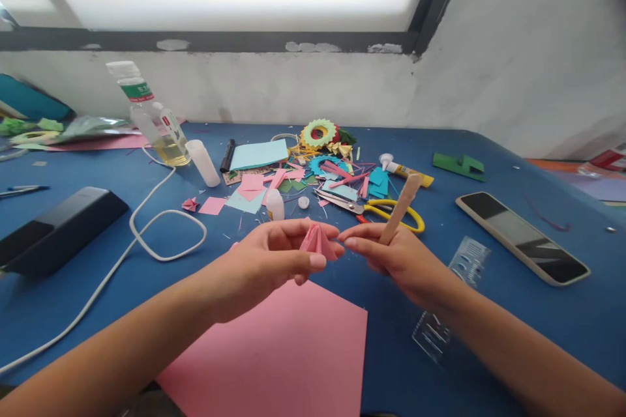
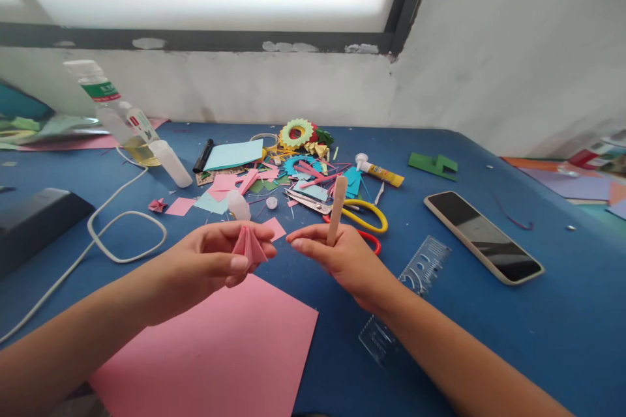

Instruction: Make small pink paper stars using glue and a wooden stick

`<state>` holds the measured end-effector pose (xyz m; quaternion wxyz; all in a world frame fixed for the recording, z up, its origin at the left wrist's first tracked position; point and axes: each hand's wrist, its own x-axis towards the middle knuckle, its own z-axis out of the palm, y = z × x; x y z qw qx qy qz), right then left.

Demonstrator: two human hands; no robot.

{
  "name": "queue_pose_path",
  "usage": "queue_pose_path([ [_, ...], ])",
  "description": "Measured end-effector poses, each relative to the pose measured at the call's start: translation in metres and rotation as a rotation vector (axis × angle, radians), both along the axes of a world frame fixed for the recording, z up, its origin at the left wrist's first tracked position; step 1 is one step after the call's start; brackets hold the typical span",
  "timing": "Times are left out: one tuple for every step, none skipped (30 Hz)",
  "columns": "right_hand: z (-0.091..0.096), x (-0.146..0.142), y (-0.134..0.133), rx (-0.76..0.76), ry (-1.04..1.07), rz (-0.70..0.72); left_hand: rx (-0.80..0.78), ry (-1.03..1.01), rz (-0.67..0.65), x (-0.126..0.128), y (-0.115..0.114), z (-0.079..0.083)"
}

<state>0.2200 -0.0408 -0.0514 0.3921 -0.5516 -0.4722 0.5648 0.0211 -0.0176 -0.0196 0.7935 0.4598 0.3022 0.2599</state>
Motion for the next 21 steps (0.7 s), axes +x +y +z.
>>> queue_pose_path([
  [0.0009,-0.0004,-0.0002,0.001,-0.008,0.002,-0.006,-0.009,-0.003,0.0003,0.0001,0.0009],
  [0.0019,-0.0009,-0.0003,0.002,-0.016,0.004,-0.015,-0.016,-0.007,0.0005,0.0002,0.0018],
  [0.0028,-0.0014,-0.0004,0.003,-0.02,0.005,-0.026,-0.023,-0.012,0.0007,0.0002,0.0028],
  [0.0036,-0.0019,-0.0005,0.003,-0.021,0.004,-0.036,-0.026,-0.018,0.0007,0.0001,0.0037],
  [0.0041,-0.0024,-0.0004,0.002,-0.017,0.003,-0.048,-0.03,-0.021,0.0006,0.0001,0.0045],
  [0.0042,-0.0026,-0.0004,0.001,-0.008,0.002,-0.058,-0.038,-0.022,0.0003,-0.0001,0.0051],
  [0.0039,-0.0028,-0.0003,-0.002,0.007,-0.001,-0.066,-0.051,-0.025,-0.0001,-0.0002,0.0056],
  [0.0033,-0.0027,-0.0001,-0.004,0.025,-0.007,-0.073,-0.066,-0.029,-0.0006,-0.0003,0.0059],
  [0.0025,-0.0026,0.0,-0.008,0.044,-0.014,-0.078,-0.081,-0.033,-0.0012,-0.0004,0.0062],
  [0.0016,-0.0023,0.0001,-0.011,0.064,-0.021,-0.086,-0.093,-0.037,-0.0019,-0.0004,0.0064],
  [0.0008,-0.0021,0.0001,-0.014,0.081,-0.029,-0.096,-0.102,-0.044,-0.0024,-0.0004,0.0066],
  [0.0002,-0.0019,0.0002,-0.015,0.094,-0.035,-0.107,-0.109,-0.049,-0.0029,-0.0003,0.0068],
  [-0.0002,-0.0018,0.0002,-0.016,0.103,-0.038,-0.121,-0.118,-0.052,-0.0033,-0.0002,0.007],
  [-0.0003,-0.0019,0.0002,-0.016,0.107,-0.039,-0.136,-0.132,-0.057,-0.0037,0.0,0.0073],
  [-0.0002,-0.002,0.0001,-0.016,0.108,-0.039,-0.153,-0.152,-0.065,-0.0039,0.0004,0.0075],
  [-0.0001,-0.0021,0.0001,-0.014,0.107,-0.037,-0.171,-0.175,-0.074,-0.0042,0.0007,0.0077],
  [0.0001,-0.0022,0.0001,-0.013,0.101,-0.034,-0.19,-0.195,-0.082,-0.0044,0.0011,0.008],
  [0.0001,-0.0023,0.0,-0.013,0.093,-0.027,-0.209,-0.213,-0.089,-0.0046,0.0015,0.0082],
  [0.0,-0.0023,0.0,-0.013,0.081,-0.02,-0.229,-0.224,-0.094,-0.0048,0.0017,0.0084],
  [-0.0001,-0.0021,-0.0001,-0.011,0.067,-0.013,-0.247,-0.231,-0.094,-0.005,0.0019,0.0087],
  [-0.0003,-0.0018,-0.0002,-0.009,0.051,-0.005,-0.261,-0.235,-0.093,-0.0052,0.0021,0.009],
])
